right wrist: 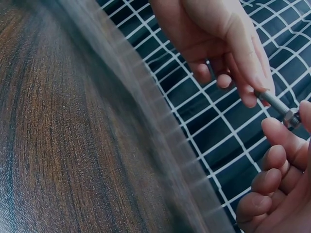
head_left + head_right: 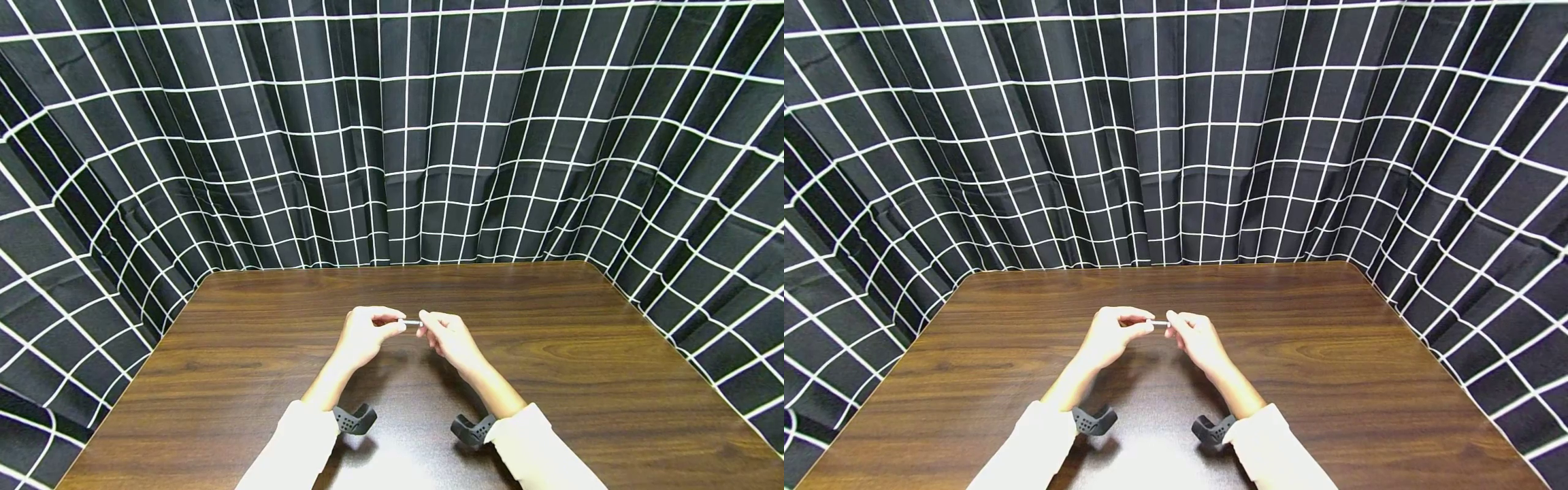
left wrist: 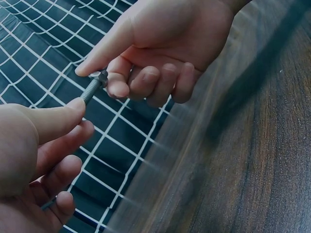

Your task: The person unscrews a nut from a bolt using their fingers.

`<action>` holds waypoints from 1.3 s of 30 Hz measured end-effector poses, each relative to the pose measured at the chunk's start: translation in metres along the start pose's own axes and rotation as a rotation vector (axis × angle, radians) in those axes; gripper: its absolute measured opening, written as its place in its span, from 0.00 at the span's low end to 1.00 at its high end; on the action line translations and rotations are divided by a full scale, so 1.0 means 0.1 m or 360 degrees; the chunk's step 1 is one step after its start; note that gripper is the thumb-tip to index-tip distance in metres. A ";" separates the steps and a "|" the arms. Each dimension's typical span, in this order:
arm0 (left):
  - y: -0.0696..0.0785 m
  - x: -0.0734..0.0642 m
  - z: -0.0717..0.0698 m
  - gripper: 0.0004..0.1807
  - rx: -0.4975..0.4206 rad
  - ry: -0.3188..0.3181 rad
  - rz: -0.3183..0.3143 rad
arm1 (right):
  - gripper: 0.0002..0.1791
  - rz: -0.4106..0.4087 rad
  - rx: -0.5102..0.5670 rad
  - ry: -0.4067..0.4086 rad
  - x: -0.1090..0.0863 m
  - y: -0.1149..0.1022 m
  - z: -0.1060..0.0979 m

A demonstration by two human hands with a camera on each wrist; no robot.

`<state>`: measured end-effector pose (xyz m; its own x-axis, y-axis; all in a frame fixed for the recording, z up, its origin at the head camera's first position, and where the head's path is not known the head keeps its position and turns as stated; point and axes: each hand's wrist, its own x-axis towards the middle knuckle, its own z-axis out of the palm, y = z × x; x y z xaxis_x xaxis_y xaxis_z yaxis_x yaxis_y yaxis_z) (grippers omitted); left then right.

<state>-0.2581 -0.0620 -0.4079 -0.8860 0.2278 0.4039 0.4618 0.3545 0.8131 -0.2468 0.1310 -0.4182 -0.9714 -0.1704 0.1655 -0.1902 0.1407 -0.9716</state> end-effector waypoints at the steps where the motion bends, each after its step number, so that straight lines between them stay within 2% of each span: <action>1: 0.00 0.00 0.00 0.06 -0.0004 0.0002 0.0003 | 0.23 -0.0013 -0.0002 -0.0002 0.00 0.00 0.00; 2: 0.00 0.00 0.00 0.06 -0.0002 0.0004 0.0006 | 0.23 -0.0024 0.0001 -0.0002 0.00 0.00 0.00; 9: -0.01 0.00 -0.01 0.07 0.0021 0.0008 0.0002 | 0.20 -0.0007 0.0010 -0.0037 -0.13 -0.34 0.02; 11: -0.01 0.00 -0.01 0.07 0.0026 0.0007 0.0002 | 0.19 -0.0014 0.0003 -0.0032 -0.14 -0.35 0.02; 15: -0.01 0.00 -0.02 0.07 0.0018 0.0005 -0.0003 | 0.18 -0.0016 0.0002 -0.0019 -0.13 -0.34 0.02; 24: 0.00 0.00 -0.04 0.07 0.0019 0.0009 -0.0014 | 0.13 -0.0002 0.0029 0.0064 0.01 -0.03 0.01; 31: 0.01 0.00 -0.05 0.07 0.0015 0.0013 -0.0016 | 0.09 -0.0073 0.0034 0.0110 -0.01 -0.03 0.02; 39: 0.01 -0.01 -0.05 0.08 0.0028 0.0026 -0.0012 | 0.11 -0.0149 0.0096 0.0072 -0.02 -0.05 0.00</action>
<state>-0.2570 -0.0660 -0.4052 -0.8899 0.2105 0.4047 0.4557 0.3721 0.8086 -0.2443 0.1305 -0.4141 -0.9555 -0.1354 0.2619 -0.2726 0.0672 -0.9598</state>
